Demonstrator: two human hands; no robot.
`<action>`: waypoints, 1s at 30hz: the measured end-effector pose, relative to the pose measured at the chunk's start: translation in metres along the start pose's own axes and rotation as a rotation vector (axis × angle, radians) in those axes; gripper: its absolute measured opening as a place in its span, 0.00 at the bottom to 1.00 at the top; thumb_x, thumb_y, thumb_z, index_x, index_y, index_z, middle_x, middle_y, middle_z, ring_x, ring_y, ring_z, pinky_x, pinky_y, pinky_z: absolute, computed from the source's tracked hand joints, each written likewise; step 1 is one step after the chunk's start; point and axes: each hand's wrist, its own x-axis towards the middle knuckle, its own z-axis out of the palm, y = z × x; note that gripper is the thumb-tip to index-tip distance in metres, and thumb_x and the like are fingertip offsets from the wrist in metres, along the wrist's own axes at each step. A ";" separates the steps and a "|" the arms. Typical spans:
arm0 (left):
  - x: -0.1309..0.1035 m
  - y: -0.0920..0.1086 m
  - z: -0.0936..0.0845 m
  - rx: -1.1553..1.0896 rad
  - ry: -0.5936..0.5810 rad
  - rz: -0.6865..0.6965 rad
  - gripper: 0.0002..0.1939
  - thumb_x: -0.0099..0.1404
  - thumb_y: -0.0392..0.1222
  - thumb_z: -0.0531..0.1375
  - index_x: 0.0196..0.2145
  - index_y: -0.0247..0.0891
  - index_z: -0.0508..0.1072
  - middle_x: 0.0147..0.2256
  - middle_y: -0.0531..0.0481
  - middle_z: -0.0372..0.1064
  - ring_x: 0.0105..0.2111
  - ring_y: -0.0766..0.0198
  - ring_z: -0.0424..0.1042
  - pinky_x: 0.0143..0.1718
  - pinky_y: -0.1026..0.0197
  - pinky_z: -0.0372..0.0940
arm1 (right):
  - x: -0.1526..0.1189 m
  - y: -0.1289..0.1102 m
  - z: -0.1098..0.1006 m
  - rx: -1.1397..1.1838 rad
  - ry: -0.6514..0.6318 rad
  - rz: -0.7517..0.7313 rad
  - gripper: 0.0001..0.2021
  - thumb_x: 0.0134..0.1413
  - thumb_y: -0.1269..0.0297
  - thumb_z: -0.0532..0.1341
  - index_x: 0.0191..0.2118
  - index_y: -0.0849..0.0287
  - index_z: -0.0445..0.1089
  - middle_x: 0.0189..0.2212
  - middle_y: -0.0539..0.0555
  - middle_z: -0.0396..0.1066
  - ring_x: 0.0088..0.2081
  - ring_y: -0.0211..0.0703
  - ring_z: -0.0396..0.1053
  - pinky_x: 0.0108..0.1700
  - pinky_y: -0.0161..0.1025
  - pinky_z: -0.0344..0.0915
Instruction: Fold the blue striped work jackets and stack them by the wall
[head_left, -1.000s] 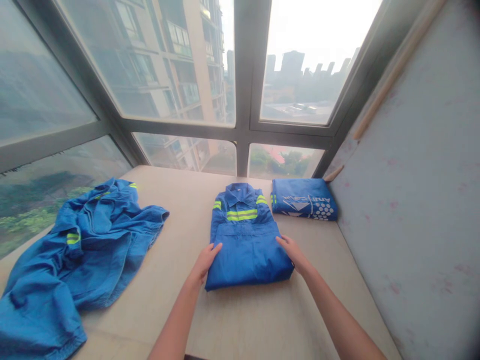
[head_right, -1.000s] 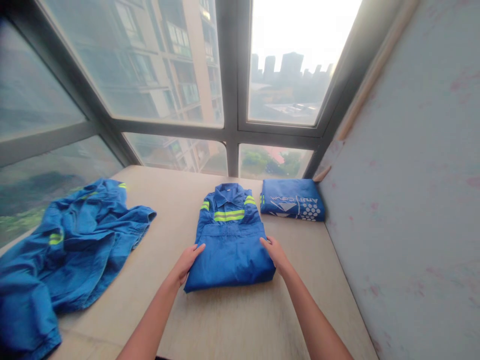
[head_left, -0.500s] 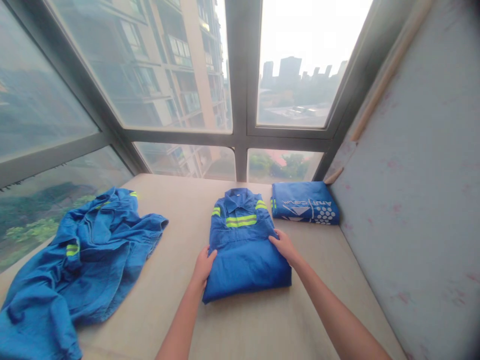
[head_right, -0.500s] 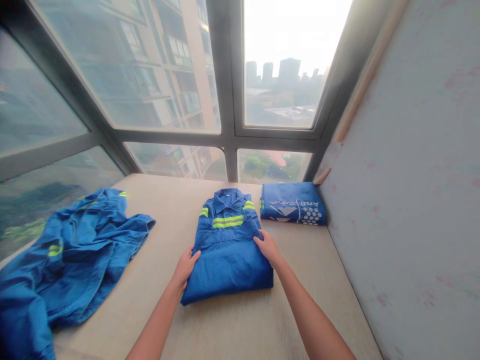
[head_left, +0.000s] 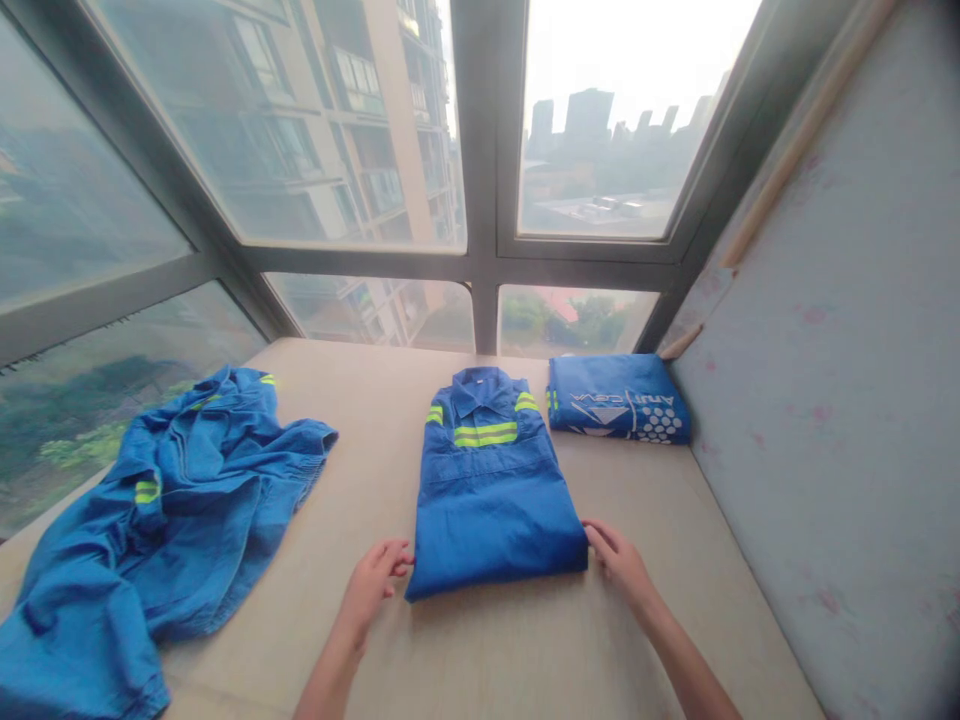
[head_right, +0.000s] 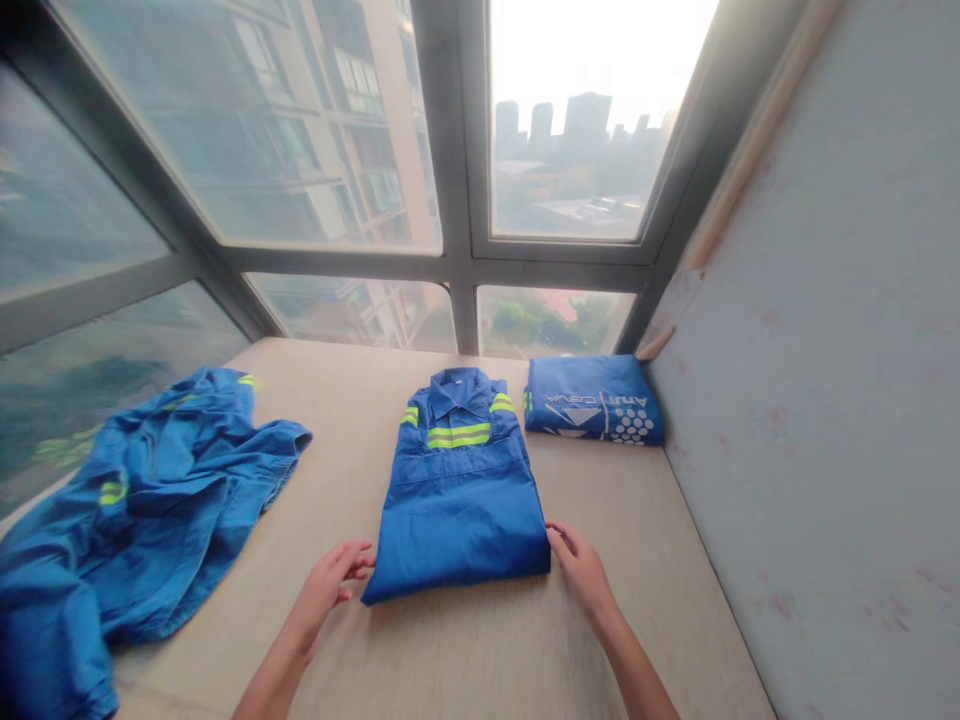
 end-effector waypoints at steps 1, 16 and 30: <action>-0.008 -0.003 0.001 0.019 -0.026 0.004 0.29 0.56 0.65 0.57 0.41 0.36 0.75 0.38 0.42 0.78 0.41 0.52 0.76 0.32 0.59 0.67 | -0.006 0.003 0.001 0.011 -0.025 0.024 0.28 0.50 0.41 0.60 0.46 0.61 0.75 0.29 0.55 0.76 0.26 0.44 0.69 0.26 0.37 0.65; -0.038 -0.041 0.035 -0.013 0.248 0.282 0.30 0.56 0.63 0.60 0.45 0.36 0.74 0.42 0.40 0.77 0.44 0.50 0.76 0.45 0.53 0.71 | -0.021 0.011 0.011 -0.239 0.067 -0.067 0.25 0.51 0.42 0.59 0.44 0.59 0.75 0.22 0.50 0.72 0.28 0.47 0.71 0.34 0.40 0.66; -0.039 -0.060 0.031 0.453 0.295 0.314 0.20 0.63 0.46 0.52 0.47 0.38 0.75 0.38 0.44 0.77 0.32 0.56 0.77 0.37 0.56 0.71 | -0.033 0.017 0.008 -0.648 0.080 -0.257 0.19 0.61 0.54 0.52 0.51 0.56 0.71 0.22 0.49 0.70 0.24 0.43 0.70 0.30 0.37 0.64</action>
